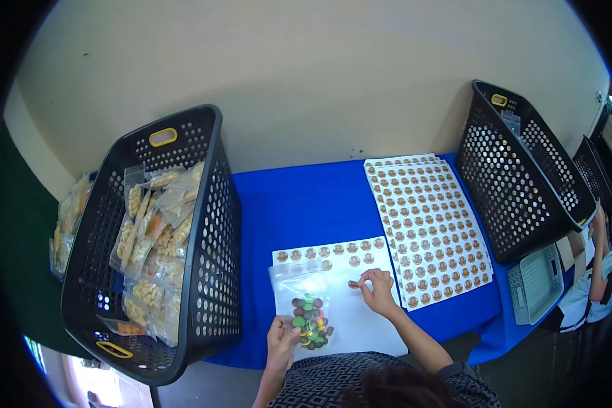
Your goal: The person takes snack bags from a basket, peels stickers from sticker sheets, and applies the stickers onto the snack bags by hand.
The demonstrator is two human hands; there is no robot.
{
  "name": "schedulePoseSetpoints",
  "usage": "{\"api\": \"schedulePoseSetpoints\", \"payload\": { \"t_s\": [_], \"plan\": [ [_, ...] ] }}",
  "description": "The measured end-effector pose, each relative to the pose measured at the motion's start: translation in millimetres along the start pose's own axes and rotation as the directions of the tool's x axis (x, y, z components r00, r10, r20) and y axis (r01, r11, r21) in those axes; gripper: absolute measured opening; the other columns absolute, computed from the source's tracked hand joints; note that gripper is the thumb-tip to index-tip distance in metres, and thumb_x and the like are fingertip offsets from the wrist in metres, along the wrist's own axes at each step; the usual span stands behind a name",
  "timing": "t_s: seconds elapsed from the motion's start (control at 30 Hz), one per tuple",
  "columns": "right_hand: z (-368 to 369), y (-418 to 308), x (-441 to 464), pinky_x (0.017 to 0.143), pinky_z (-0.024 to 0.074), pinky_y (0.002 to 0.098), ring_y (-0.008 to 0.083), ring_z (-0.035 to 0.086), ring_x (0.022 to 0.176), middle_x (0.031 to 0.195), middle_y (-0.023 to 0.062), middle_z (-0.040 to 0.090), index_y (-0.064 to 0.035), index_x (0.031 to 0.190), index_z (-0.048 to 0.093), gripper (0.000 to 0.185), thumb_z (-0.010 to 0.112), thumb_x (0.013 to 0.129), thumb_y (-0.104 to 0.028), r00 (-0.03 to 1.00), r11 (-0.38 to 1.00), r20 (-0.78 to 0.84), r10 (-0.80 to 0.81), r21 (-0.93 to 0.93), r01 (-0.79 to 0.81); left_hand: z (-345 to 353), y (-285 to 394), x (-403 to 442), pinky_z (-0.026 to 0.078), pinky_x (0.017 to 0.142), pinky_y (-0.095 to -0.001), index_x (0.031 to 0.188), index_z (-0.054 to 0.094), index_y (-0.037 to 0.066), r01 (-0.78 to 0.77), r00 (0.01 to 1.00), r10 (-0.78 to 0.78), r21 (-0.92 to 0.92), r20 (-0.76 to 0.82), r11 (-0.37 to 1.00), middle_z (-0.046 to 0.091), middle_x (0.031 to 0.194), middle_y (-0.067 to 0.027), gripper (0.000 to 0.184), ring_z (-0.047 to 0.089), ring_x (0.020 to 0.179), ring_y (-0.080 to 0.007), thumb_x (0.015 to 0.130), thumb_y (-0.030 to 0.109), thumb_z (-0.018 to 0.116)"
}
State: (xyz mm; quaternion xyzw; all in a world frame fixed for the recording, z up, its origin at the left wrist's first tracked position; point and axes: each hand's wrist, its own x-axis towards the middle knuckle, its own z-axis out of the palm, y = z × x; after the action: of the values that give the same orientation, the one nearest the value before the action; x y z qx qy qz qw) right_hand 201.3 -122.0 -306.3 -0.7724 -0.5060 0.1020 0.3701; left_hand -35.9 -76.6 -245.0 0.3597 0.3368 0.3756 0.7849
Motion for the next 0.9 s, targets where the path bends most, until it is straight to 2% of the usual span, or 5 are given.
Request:
{"api": "schedulePoseSetpoints", "payload": {
  "t_s": [0.03, 0.13, 0.23, 0.5, 0.9],
  "plan": [
    [-6.9, -13.6, -2.0, 0.080, 0.0257, 0.0338, 0.0261, 0.038, 0.092, 0.093, 0.0063, 0.049, -0.0084, 0.075, 0.055, 0.002, 0.053, 0.073, -0.009, 1.000, 1.000, 0.016, -0.004, 0.009, 0.004, 0.4, 1.2, -1.5, 0.042, 0.068, -0.0236, 0.092, 0.042, 0.002, -0.001, 1.000, 0.001, 0.001, -0.019, 1.000, 0.050, 0.086, -0.0075, 0.022, 0.051, 0.078, -0.0118, 0.072, 0.001, 0.052],
    [-29.0, -51.3, -3.8, 0.086, 0.0258, 0.0318, 0.0206, 0.038, 0.099, 0.097, 0.0043, 0.050, -0.0077, 0.076, 0.055, 0.004, 0.054, 0.076, -0.011, 0.960, 0.789, 0.255, 0.115, 0.563, -0.244, 8.9, 5.6, -1.7, 0.041, 0.071, -0.0233, 0.092, 0.038, 0.004, 0.035, 0.998, -0.037, 0.041, 0.054, 0.999, 0.048, 0.090, -0.0079, 0.026, 0.050, 0.084, -0.0128, 0.070, -0.002, 0.049],
    [-61.5, -93.2, -6.7, 0.089, 0.0246, 0.0319, 0.0191, 0.037, 0.098, 0.095, 0.0039, 0.049, -0.0070, 0.078, 0.055, 0.005, 0.053, 0.077, -0.012, 0.950, 0.684, 0.302, 0.081, 0.677, -0.273, 26.3, 7.3, -2.0, 0.042, 0.076, -0.0253, 0.097, 0.033, 0.005, 0.031, 0.997, -0.022, -0.131, 0.074, 0.991, 0.046, 0.096, -0.0092, 0.033, 0.049, 0.090, -0.0154, 0.069, -0.006, 0.048],
    [-79.7, -134.3, -16.2, 0.083, 0.0221, 0.0325, 0.0203, 0.032, 0.090, 0.094, 0.0040, 0.045, -0.0080, 0.081, 0.055, 0.010, 0.052, 0.077, -0.017, 0.963, 0.901, 0.263, -0.062, 0.429, -0.059, 37.6, 7.6, -1.7, 0.040, 0.079, -0.0275, 0.105, 0.029, 0.004, 0.017, 0.999, -0.017, -0.015, 0.029, 1.000, 0.043, 0.100, -0.0118, 0.044, 0.046, 0.096, -0.0178, 0.067, -0.011, 0.044],
    [-71.0, -137.1, -16.7, 0.078, 0.0195, 0.0344, 0.0209, 0.033, 0.086, 0.090, 0.0042, 0.045, -0.0078, 0.077, 0.054, 0.009, 0.055, 0.072, -0.016, 0.970, 0.963, 0.220, -0.104, 0.267, 0.042, 41.3, 15.4, -8.4, 0.035, 0.083, -0.0302, 0.112, 0.029, 0.000, -0.149, 0.984, 0.123, 0.220, 0.128, 0.964, 0.041, 0.097, -0.0107, 0.048, 0.042, 0.094, -0.0171, 0.070, 0.003, 0.052]
  ]
}}
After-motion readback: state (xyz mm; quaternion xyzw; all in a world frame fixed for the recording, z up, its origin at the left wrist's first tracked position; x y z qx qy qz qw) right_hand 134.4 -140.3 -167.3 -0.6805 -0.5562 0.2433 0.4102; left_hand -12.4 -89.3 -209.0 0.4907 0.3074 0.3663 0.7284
